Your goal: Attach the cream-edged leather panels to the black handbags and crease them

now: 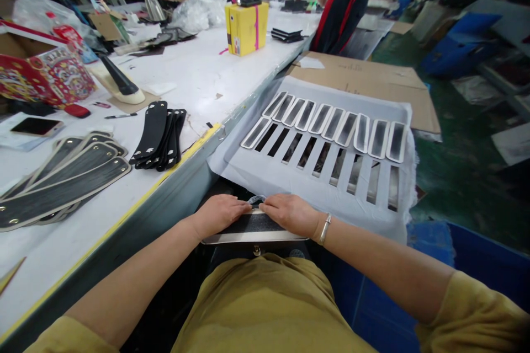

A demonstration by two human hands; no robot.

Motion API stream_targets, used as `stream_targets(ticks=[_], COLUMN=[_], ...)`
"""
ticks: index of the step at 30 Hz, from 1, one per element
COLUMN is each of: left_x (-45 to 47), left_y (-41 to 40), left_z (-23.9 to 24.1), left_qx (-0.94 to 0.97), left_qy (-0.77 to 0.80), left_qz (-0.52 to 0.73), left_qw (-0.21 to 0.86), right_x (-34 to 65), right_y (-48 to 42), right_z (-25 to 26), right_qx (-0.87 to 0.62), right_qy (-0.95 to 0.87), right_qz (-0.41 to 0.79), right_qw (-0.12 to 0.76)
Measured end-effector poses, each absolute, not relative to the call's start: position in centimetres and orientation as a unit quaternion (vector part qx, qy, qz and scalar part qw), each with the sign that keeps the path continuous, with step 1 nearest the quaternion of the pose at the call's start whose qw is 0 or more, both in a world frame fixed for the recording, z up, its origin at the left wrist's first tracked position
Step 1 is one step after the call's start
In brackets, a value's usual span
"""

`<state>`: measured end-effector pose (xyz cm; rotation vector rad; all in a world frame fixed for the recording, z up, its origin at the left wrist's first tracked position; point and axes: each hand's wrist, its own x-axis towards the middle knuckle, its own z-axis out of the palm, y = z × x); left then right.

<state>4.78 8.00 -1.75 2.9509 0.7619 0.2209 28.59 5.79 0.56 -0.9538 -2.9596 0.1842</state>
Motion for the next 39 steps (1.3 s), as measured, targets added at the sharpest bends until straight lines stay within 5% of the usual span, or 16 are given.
stream_targets(ticks=[23,30,39], left_x=[6.1,7.4,9.3], left_y=[7.3,6.6,7.3], left_z=[0.3,0.8,0.0], left_qx=[0.98,0.965,0.934], left_qy=[0.199,0.26,0.314], left_qz=[-0.011,0.012,0.082], left_qw=[-0.02,-0.032,0.149], right_x=[27.5,31.0,33.3], right_y=[6.7,7.4,6.7], right_z=[3.2,1.7,0.1], right_qx=[-0.22,-0.293,-0.357], right_qy=[-0.97,-0.932,-0.871], right_qz=[0.042,0.198,0.269], right_qw=[-0.091,0.08,0.205])
